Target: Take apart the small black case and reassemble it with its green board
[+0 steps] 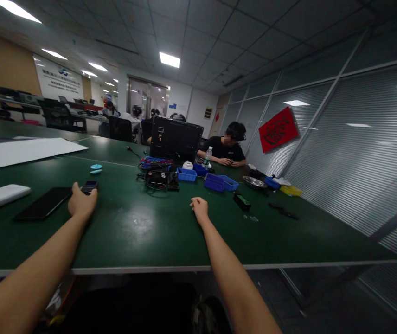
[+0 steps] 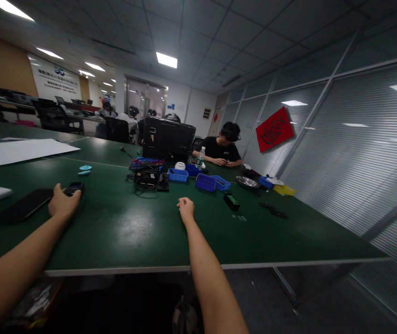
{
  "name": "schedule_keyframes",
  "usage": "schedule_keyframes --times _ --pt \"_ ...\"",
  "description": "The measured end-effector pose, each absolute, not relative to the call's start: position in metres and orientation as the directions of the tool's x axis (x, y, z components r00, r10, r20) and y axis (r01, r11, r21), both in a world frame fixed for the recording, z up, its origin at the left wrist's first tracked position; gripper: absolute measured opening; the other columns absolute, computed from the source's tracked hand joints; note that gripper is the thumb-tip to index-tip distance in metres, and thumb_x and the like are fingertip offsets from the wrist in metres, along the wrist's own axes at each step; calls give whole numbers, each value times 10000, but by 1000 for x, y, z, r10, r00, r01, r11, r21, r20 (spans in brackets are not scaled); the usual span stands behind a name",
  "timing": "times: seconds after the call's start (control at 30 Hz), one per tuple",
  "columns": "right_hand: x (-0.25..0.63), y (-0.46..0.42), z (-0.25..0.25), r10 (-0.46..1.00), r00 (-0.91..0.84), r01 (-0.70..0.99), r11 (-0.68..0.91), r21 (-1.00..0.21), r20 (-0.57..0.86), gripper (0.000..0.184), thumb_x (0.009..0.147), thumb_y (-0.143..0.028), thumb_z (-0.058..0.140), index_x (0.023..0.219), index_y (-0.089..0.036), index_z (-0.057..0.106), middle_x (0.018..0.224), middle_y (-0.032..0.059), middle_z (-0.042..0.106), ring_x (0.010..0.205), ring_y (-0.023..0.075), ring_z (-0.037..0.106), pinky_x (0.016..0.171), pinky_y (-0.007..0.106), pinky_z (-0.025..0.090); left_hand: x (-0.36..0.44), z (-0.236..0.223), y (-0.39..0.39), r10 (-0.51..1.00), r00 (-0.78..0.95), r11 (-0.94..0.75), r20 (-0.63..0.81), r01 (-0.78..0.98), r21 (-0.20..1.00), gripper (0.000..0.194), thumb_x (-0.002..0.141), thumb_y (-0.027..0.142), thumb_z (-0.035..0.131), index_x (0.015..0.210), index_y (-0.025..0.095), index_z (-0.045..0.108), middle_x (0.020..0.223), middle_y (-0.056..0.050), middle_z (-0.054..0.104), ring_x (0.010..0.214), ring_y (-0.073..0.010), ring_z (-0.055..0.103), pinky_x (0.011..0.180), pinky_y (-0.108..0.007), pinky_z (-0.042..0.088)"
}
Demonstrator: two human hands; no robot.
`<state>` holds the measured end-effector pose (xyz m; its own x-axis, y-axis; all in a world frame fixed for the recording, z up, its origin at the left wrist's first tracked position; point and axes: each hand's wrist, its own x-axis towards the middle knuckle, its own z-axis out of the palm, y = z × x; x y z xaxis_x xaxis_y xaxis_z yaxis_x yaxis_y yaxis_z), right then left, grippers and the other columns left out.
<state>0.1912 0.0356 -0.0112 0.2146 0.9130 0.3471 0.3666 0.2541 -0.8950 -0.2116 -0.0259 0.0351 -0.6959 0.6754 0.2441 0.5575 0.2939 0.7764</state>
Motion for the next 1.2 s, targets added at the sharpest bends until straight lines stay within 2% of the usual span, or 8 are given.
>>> schedule_keyframes --times 0.2,0.33,0.57,0.73,0.83,0.97,1.07,1.2 --pt "190 35 -9 916 206 377 250 -892 344 234 701 -303 441 736 -146 611 565 2 589 416 95 476 436 198 380 -184 40 -28 732 -638 349 241 654 671 764 741 446 483 1365 103 206 1211 -189 516 1040 -338 532 809 -444 446" --pt "190 34 -9 914 208 380 251 -890 347 238 698 -304 440 739 -147 615 567 3 596 418 97 480 444 202 386 -154 36 -25 834 -491 254 251 746 615 762 758 475 436 1373 96 193 1215 -166 524 1040 -309 538 823 -387 441" --pt "188 38 -11 918 233 363 224 -905 321 230 682 -310 443 710 -156 612 542 -6 588 416 102 483 427 201 373 -84 28 -15 957 -208 80 204 860 503 698 764 504 408 1323 94 319 1185 -172 544 1048 -278 536 826 -326 417" --pt "188 36 -10 921 229 364 221 -905 317 240 688 -326 442 711 -158 611 551 -3 594 422 106 487 432 206 375 -13 23 -14 983 -6 -107 186 797 594 565 774 454 433 1260 166 404 1089 -115 612 966 -232 580 778 -292 427" --pt "189 31 -6 903 235 422 238 -875 359 289 736 -374 415 729 -166 615 597 8 613 483 120 526 486 217 403 15 11 -9 969 81 -224 235 693 685 526 777 394 460 1256 182 410 1145 -88 587 1018 -213 557 836 -286 416" --pt "179 14 4 871 170 549 304 -779 460 387 798 -453 381 971 -186 602 827 41 652 741 150 589 668 240 434 21 -4 -1 960 -37 -223 278 500 837 478 793 228 437 1263 148 414 1189 -91 561 1082 -170 522 925 -270 382" --pt "160 1 9 887 46 694 301 -654 459 551 749 -477 491 1221 -194 456 1047 73 604 898 184 562 791 278 412 12 -7 4 942 -184 -205 280 343 916 462 777 172 457 1239 145 444 1126 -95 600 1010 -168 566 882 -283 430" --pt "140 -8 9 915 -57 831 265 -488 400 680 702 -386 574 1312 -197 338 1202 103 508 1060 237 485 880 324 365 2 -6 6 933 -281 -151 225 261 953 464 766 169 490 1228 154 452 1083 -92 619 938 -172 596 822 -292 468"
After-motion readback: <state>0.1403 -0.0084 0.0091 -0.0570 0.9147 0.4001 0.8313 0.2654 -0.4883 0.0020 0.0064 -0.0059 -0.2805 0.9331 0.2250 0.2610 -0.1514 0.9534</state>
